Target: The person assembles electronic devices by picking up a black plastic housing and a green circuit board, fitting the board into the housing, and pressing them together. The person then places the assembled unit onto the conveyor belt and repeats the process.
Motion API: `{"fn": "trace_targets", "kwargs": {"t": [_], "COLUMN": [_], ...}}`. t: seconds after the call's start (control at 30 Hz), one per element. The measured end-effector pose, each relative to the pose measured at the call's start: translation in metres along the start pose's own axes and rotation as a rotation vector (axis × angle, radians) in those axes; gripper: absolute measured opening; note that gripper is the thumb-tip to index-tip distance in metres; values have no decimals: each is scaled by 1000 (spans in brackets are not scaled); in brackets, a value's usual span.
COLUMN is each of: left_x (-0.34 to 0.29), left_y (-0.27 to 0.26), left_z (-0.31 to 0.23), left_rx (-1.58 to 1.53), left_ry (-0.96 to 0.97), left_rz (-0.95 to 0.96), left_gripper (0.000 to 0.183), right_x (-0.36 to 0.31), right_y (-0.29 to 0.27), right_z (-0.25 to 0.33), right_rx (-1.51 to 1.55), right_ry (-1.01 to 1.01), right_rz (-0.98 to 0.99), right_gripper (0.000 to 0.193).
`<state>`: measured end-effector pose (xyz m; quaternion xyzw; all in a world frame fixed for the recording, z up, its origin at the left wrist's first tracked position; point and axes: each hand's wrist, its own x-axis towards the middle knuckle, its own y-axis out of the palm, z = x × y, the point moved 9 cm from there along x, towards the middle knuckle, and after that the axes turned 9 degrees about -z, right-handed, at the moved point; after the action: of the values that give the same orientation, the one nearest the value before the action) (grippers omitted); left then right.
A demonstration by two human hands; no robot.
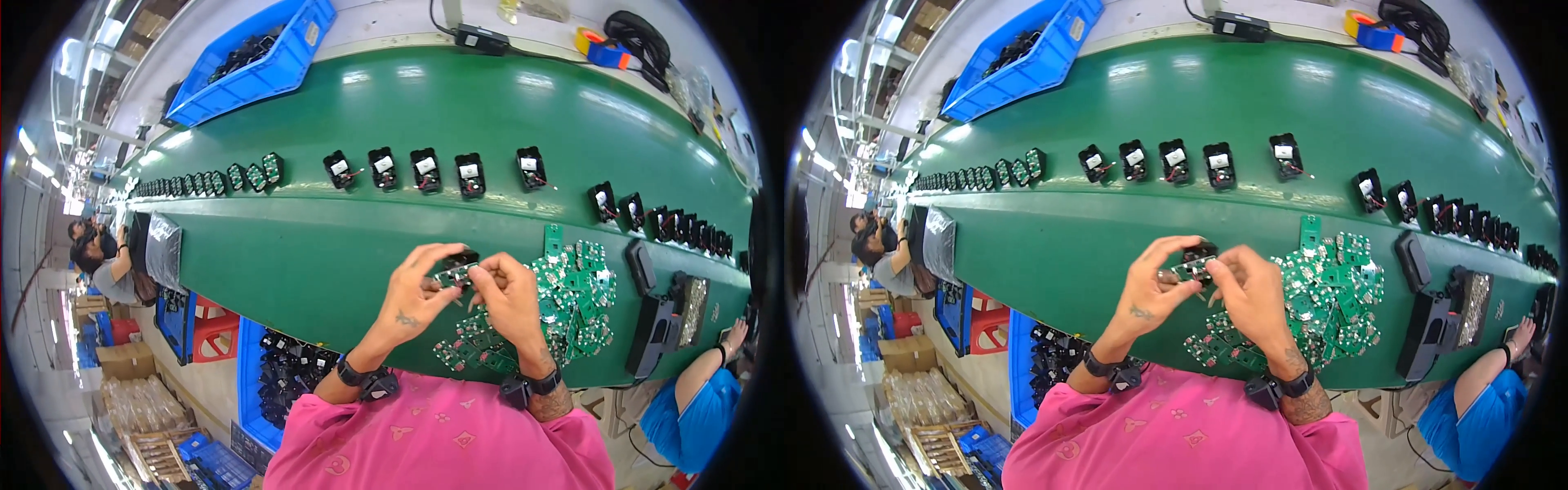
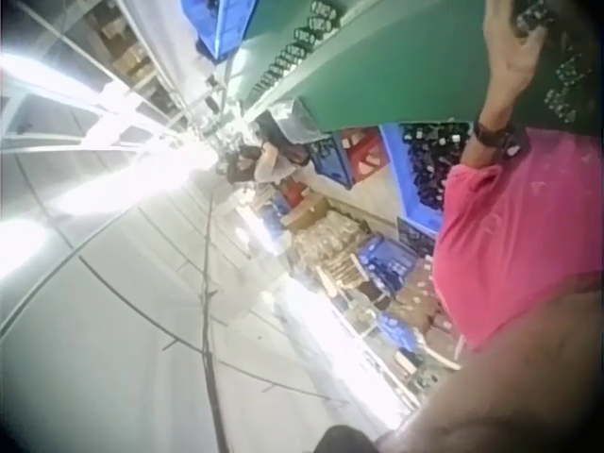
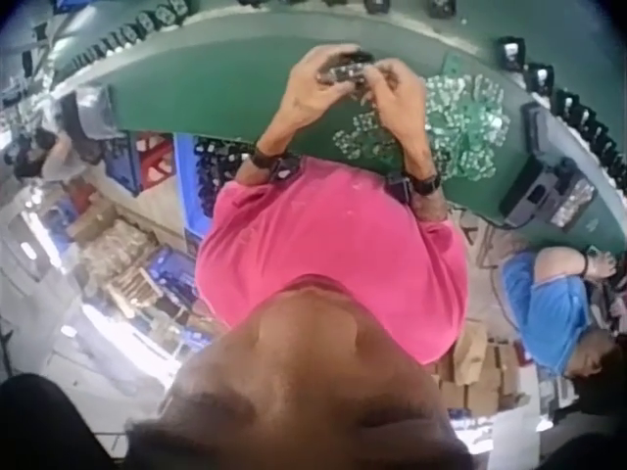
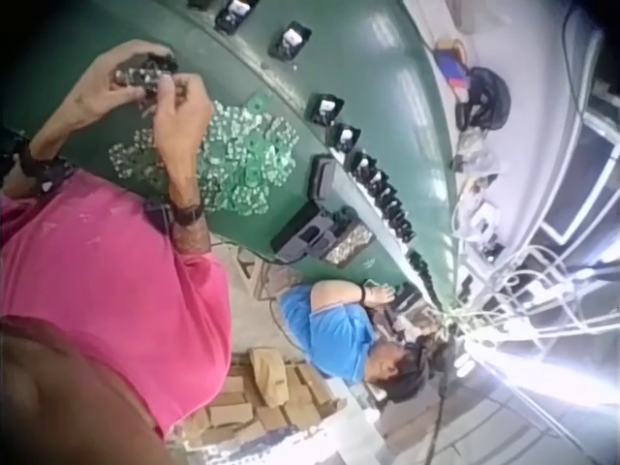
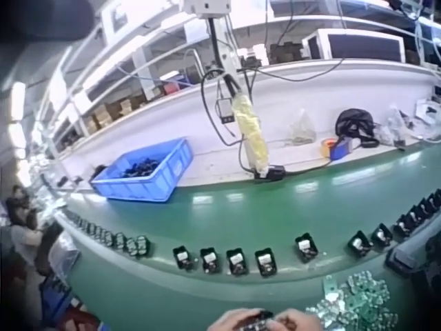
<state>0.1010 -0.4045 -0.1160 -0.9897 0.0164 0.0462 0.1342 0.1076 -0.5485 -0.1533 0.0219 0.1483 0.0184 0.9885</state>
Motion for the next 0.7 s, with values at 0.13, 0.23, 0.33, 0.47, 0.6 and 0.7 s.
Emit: {"fn": "trace_targets", "kwargs": {"t": [0.13, 0.23, 0.33, 0.47, 0.6, 0.7], "left_x": [1, 3, 0, -3, -2, 1], "left_y": [6, 8, 6, 11, 14, 17], "left_z": [-9, -8, -6, -1, 4, -1], "left_rx": [76, 56, 86, 138, 137, 102], "left_ry": [3, 87, 149, 232, 204, 198], "left_rz": [-33, -68, -48, 24, -65, -126], "left_gripper": [65, 64, 61, 59, 52, 47], "right_x": [-4, -7, -5, 1, -1, -2], "right_y": [-4, 5, -4, -18, -12, -14], "right_z": [2, 5, -6, -13, -8, -2], "right_rx": [75, 336, 173, 195, 42, -16], "right_ry": [-93, -57, -12, 48, 34, -20], "right_rz": [-56, 83, 40, 21, 85, 46], "right_gripper": [9, 13, 12, 14, 24, 25]}}
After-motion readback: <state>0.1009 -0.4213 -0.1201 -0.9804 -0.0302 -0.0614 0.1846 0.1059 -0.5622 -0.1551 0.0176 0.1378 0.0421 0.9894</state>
